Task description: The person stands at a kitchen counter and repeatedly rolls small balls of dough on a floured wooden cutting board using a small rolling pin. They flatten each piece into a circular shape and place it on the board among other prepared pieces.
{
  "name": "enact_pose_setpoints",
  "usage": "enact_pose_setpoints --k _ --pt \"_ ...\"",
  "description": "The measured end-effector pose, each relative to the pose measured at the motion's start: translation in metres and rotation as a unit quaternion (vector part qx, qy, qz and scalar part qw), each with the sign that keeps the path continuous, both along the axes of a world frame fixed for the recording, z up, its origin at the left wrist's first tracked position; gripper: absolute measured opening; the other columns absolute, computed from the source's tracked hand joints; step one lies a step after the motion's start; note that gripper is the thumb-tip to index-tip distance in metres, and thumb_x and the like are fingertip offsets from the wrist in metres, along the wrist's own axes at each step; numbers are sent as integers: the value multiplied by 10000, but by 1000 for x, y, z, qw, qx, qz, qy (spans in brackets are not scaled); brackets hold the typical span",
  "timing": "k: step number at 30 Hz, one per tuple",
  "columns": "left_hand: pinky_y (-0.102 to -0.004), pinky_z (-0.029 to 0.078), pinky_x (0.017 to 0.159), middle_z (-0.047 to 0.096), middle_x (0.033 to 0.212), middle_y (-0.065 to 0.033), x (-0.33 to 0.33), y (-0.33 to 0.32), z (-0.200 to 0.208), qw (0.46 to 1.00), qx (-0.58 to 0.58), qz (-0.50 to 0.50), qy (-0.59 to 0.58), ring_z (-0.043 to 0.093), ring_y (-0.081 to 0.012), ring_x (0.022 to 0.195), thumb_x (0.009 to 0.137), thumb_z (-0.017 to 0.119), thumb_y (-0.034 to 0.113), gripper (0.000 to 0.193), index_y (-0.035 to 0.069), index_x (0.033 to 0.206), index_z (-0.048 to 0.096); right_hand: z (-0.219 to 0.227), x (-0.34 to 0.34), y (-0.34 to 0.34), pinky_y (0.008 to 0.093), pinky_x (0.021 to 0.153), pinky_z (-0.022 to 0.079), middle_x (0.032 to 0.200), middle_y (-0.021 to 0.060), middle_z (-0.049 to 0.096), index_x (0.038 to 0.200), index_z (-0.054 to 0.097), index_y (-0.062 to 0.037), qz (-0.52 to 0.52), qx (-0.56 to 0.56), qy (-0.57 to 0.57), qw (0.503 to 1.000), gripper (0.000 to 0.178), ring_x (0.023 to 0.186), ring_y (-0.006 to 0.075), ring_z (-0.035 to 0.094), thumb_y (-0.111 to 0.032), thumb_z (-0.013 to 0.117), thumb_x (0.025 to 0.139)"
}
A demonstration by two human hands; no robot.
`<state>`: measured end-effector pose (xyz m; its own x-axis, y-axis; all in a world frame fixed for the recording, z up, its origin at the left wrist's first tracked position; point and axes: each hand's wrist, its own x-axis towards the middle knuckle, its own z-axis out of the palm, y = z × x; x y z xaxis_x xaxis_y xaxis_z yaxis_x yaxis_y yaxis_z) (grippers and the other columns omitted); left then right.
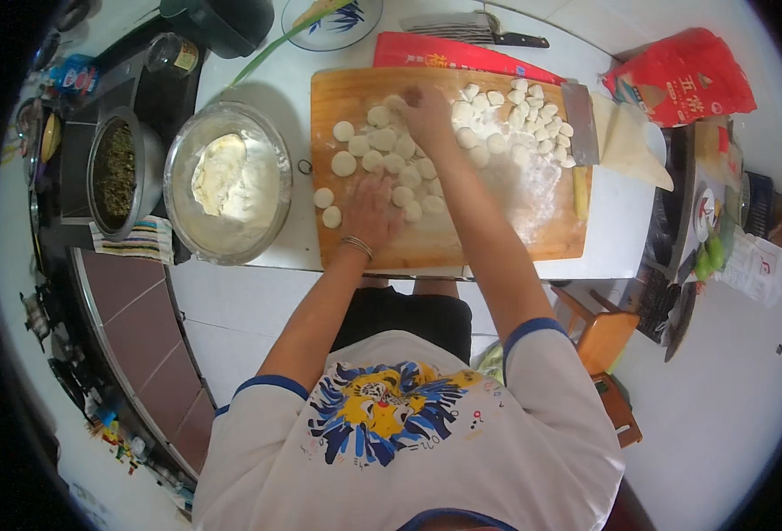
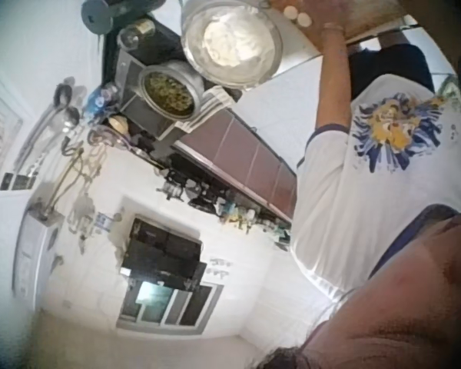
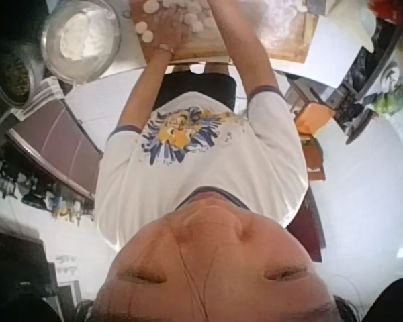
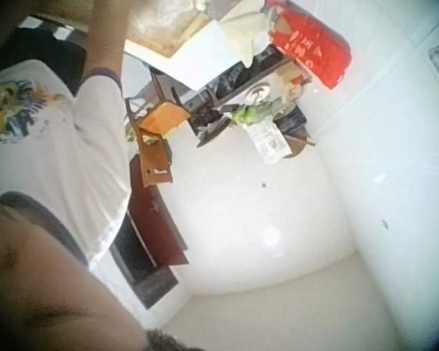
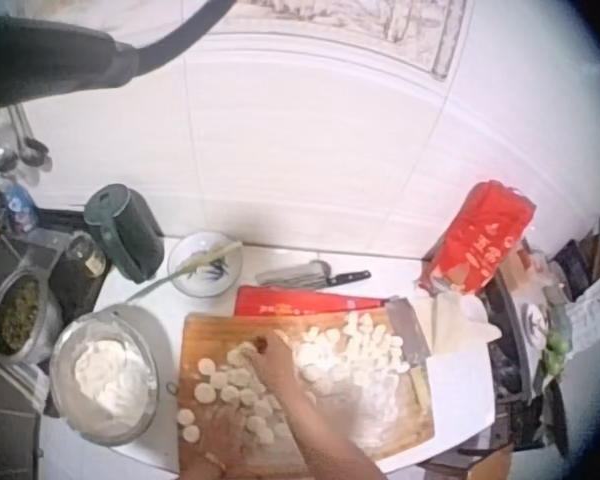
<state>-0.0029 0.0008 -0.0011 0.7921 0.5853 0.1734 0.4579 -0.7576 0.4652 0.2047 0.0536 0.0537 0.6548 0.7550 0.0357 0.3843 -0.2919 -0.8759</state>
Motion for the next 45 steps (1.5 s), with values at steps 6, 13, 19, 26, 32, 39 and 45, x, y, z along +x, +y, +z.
enact_pose_setpoints --k 6,13,19,26,32,39,45 --pt "-531 226 1150 331 1493 -192 -1 -1 2 1000 -7 -1 7 365 -361 1332 858 604 374 655 43 1375 374 -5 47 1 427 810 499 948 196 627 986 637 -1 -59 -51 -268 960 237 903 355 624 -91 667 769" --pt "-509 226 1163 328 1496 -183 4 -2 4 1000 0 -11 14 362 -345 1334 854 614 369 651 50 1368 373 -32 105 -33 436 788 491 927 167 625 1011 657 -75 80 -110 -371 919 249 896 344 615 -39 651 765" --pt "-526 254 1136 346 1488 -149 -1 -5 -5 1000 -16 20 9 353 -357 1338 835 633 355 669 91 1389 365 23 52 -125 422 787 455 905 134 610 1019 638 -34 -73 27 -201 976 263 883 316 578 -90 714 774" --pt "-525 257 1137 365 1458 -172 4 -2 6 1000 8 7 -3 363 -359 1321 806 661 341 676 82 1366 385 -34 9 -236 442 887 421 932 102 605 1100 622 -59 -50 -71 -258 962 360 927 310 559 -129 748 770" --pt "-529 254 1141 379 1440 -184 4 -1 4 1000 23 -3 -19 380 -350 1301 804 667 343 654 44 1325 408 -44 10 -244 457 922 416 1065 124 612 1187 584 -67 -53 -77 -277 956 430 1021 330 555 -181 729 798" --pt "-530 246 1146 382 1444 -183 3 -2 6 1000 24 -1 -4 377 -354 1303 812 660 336 644 37 1324 410 -37 28 -212 555 1067 264 1369 239 454 1417 406 -27 -168 -113 -262 944 694 1278 407 398 -448 597 900" --pt "-542 243 1139 371 1458 -184 4 -3 5 1000 28 0 1 371 -359 1306 808 661 327 650 44 1337 411 -43 7 -172 609 1141 70 1523 271 242 1509 209 -17 -188 -312 -399 842 877 1443 396 168 -601 473 910"
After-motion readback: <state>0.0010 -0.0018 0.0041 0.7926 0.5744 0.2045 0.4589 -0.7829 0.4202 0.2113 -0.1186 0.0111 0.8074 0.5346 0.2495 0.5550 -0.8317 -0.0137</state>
